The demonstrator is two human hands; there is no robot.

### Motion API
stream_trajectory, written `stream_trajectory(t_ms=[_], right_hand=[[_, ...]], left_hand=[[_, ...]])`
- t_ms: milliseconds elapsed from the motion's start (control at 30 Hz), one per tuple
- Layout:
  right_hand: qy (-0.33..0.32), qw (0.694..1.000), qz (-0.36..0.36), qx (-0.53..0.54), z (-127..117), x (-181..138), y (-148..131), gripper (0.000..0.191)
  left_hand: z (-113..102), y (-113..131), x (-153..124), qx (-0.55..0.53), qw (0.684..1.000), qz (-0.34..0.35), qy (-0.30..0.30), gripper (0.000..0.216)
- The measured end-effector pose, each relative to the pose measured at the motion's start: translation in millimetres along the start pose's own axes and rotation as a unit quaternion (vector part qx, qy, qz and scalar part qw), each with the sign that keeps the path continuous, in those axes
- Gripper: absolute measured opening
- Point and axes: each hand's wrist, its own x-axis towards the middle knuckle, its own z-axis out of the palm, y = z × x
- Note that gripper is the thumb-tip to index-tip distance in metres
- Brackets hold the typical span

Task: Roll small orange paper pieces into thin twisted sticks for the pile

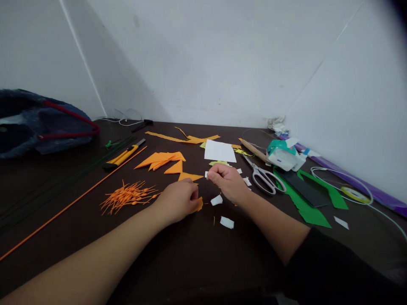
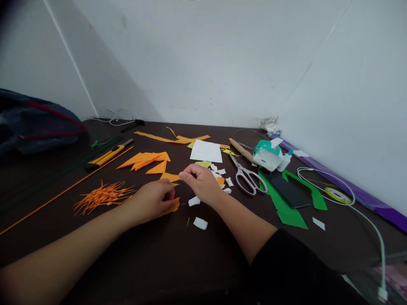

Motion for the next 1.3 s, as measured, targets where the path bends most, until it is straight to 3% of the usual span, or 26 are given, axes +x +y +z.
stream_trajectory(t_ms=[67, 133, 233, 333, 400, 500, 667, 800, 933, 1067, 1300], right_hand=[[-0.002, 0.999, -0.003, 0.032, -0.2, -0.7, 1.1, 0.013], [0.015, 0.998, -0.002, 0.068, 0.4, -1.3, 0.8, 0.008], [0.032, 0.992, 0.02, 0.124, 3.2, -2.0, -0.6, 0.01], [0.042, 0.98, 0.046, 0.19, 7.8, -3.2, -2.7, 0.013], [0.051, 0.971, 0.052, 0.229, 11.4, -4.5, -5.4, 0.012], [0.069, 0.969, 0.044, 0.232, 17.2, -7.0, -11.7, 0.009], [0.086, 0.98, -0.018, 0.178, 25.8, -11.3, -23.0, 0.007], [0.057, 0.989, -0.058, 0.124, 29.3, -13.7, -26.8, 0.01], [0.076, 0.992, -0.101, 0.029, 29.1, -14.3, -25.5, 0.012], [0.083, 0.993, -0.088, 0.01, 26.1, -14.0, -23.3, 0.011], [0.031, 0.998, -0.047, 0.039, 17.7, -11.9, -21.0, 0.011]], left_hand=[[-5.1, 2.6, 0.4, -0.076, 0.995, -0.037, 0.046, 0.01], [-10.2, 4.2, 0.5, -0.205, 0.97, -0.075, 0.104, 0.012], [-14.2, 5.3, -0.7, -0.412, 0.89, -0.073, 0.178, 0.017], [-14.4, 6.7, -2.5, -0.514, 0.838, -0.063, 0.171, 0.034], [-13.9, 7.9, -3.3, -0.521, 0.836, -0.065, 0.16, 0.037], [-12.7, 8.7, -3.3, -0.507, 0.843, -0.068, 0.165, 0.025], [-8.8, 9.5, -2.2, -0.517, 0.835, -0.056, 0.179, 0.008], [-8.1, 14.2, -3.0, -0.54, 0.823, -0.045, 0.172, 0.01], [-10.2, 15.9, -3.9, -0.531, 0.831, -0.043, 0.163, 0.015], [-12.1, 11.9, -3.1, -0.478, 0.859, -0.04, 0.176, 0.016], [-16.5, 7.3, -2.1, -0.468, 0.866, -0.051, 0.168, 0.009]])
